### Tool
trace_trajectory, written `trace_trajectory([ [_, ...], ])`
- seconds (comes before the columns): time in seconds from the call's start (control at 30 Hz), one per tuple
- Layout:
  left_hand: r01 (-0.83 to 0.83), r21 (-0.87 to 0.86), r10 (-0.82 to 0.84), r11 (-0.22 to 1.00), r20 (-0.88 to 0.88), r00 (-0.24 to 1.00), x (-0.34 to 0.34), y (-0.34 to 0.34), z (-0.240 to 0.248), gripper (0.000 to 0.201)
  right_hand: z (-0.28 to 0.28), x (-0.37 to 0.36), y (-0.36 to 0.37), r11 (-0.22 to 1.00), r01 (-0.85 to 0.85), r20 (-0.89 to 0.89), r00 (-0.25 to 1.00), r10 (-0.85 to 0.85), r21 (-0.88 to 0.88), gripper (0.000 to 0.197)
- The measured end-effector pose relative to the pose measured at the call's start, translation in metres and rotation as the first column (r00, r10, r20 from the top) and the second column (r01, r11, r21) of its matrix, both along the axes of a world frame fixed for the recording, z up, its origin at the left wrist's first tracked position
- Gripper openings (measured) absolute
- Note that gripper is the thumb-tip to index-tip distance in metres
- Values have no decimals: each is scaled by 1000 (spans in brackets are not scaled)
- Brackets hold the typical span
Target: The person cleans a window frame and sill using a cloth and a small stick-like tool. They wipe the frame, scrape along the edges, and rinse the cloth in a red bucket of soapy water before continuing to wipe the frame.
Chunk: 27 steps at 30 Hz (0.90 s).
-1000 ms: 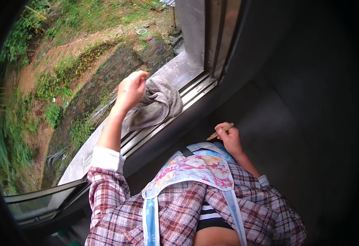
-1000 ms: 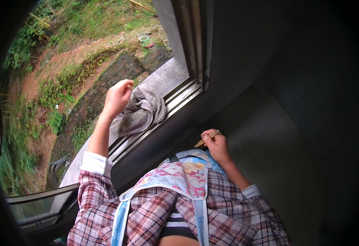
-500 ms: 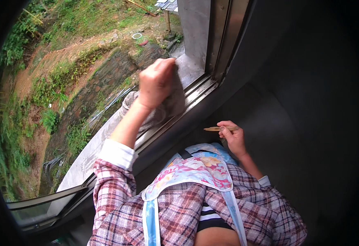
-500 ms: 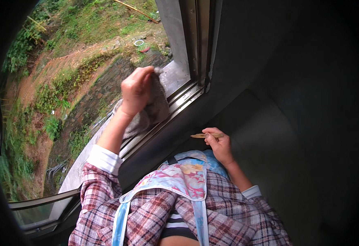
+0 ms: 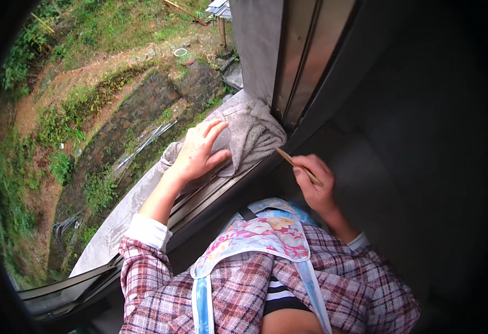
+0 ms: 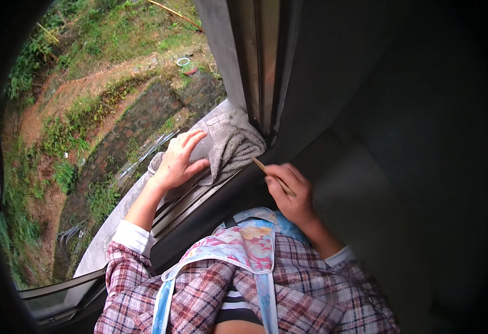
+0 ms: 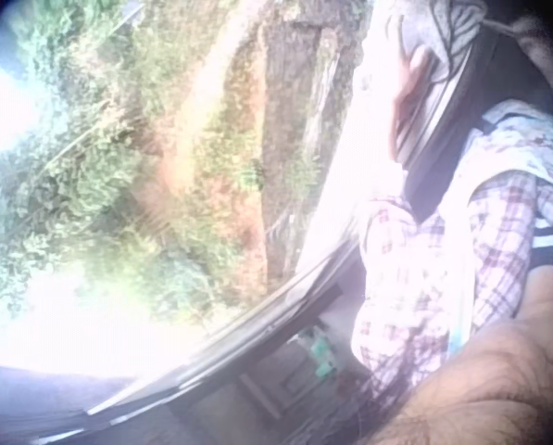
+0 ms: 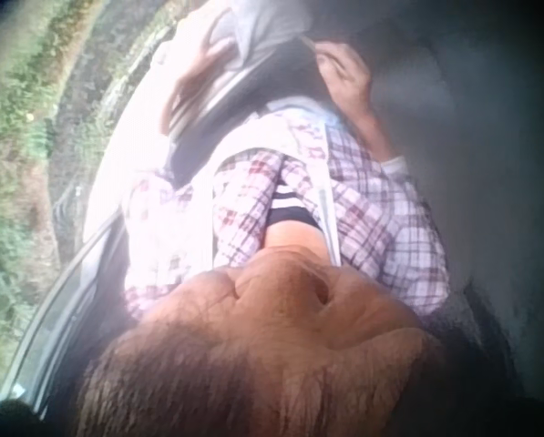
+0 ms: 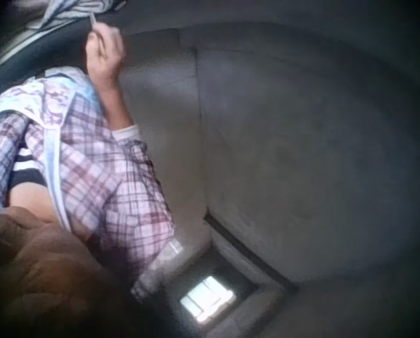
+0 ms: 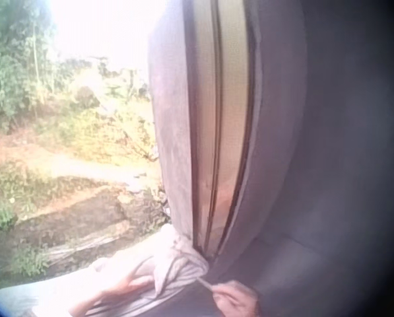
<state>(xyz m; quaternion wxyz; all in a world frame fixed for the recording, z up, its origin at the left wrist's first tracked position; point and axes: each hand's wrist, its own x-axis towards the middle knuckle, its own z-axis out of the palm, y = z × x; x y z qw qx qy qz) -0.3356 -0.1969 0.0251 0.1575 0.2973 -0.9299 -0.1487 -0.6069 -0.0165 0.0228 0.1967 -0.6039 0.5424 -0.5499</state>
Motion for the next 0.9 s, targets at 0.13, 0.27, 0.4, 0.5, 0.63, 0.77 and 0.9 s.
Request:
trace_trajectory([
  [0.13, 75, 16, -76, 997, 40, 996, 3, 19, -14, 77, 9, 16, -36, 998, 0, -262, 965, -18, -70, 18],
  [0.27, 108, -17, -108, 994, -5, 994, -22, 11, -18, 73, 1, -2, -61, 986, 147, -446, 879, -169, -84, 19],
  [0.4, 169, 6, -168, 986, -105, 980, -51, -14, -31, 68, 6, -18, -86, 941, 283, -535, 774, -339, -186, 17],
  [0.5, 185, 58, -177, 981, -119, 977, -68, -30, -47, 67, -7, -28, -112, 935, 286, -623, 698, -353, -209, 17],
  [0.63, 206, 82, -196, 975, -116, 974, -89, -44, -69, 66, -41, -40, -137, 934, 321, -684, 646, -339, -159, 12],
  [0.77, 220, -8, -217, 975, -206, 954, -111, -52, -83, 60, -59, -59, -167, 922, 370, -698, 631, -338, -111, 9],
  [0.9, 230, -102, -249, 968, -254, 935, -123, -58, -90, 46, -53, -82, -190, 908, 418, -555, 761, -335, 25, 6],
])
